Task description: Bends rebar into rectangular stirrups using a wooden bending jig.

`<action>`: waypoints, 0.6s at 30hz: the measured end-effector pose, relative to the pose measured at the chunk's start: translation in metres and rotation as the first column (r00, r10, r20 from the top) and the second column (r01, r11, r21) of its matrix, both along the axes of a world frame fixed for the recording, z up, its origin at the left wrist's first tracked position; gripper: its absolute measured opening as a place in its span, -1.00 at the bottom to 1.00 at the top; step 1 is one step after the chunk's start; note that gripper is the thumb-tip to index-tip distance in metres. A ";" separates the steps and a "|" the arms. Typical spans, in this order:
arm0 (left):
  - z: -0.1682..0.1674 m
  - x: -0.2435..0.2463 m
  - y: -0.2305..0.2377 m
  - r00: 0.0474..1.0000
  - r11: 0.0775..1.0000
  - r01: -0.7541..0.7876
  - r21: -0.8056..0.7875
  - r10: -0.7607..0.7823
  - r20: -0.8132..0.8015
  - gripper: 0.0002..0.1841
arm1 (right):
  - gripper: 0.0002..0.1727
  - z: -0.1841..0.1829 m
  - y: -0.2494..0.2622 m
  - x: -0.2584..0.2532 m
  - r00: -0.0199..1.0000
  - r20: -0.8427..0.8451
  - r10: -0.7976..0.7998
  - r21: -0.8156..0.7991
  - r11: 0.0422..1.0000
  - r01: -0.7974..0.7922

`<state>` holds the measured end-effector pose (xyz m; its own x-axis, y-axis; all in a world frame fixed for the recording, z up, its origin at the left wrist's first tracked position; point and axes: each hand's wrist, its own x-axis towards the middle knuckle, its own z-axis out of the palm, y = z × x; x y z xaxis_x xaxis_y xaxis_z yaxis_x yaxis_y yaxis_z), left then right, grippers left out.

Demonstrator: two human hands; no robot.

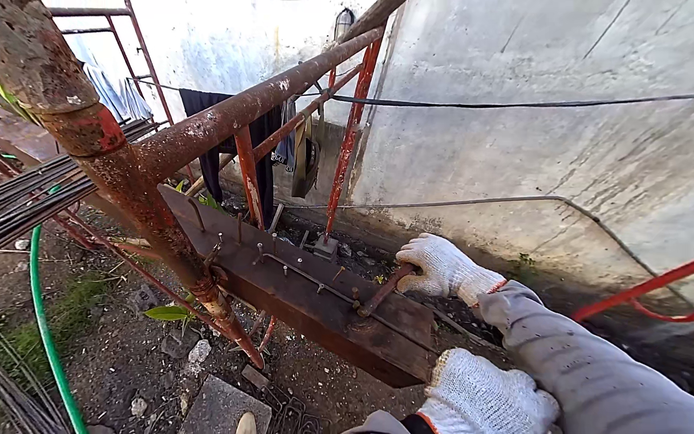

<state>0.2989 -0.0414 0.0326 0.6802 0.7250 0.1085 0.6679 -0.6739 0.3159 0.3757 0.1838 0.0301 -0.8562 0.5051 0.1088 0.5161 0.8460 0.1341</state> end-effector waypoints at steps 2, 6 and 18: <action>-0.003 0.000 -0.002 1.000 0.999 -0.002 0.032 0.002 -0.006 -0.72 | -0.20 0.007 -0.006 0.002 1.000 -0.001 -0.023 0.020 1.000 0.023; -0.007 0.000 0.005 0.999 1.000 0.000 0.017 0.001 -0.041 -0.70 | -0.22 0.023 -0.011 0.002 0.998 0.030 -0.059 0.093 0.994 0.056; 0.024 -0.003 0.002 0.995 0.998 0.012 -0.061 -0.019 -0.100 -0.64 | -0.25 0.042 0.012 -0.015 0.994 0.100 0.046 -0.018 0.999 -0.044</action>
<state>0.2961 -0.0390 0.0566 0.6966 0.7174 -0.0042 0.6878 -0.6662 0.2882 0.3605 0.1958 0.0721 -0.8844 0.4666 0.0132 0.4618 0.8705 0.1702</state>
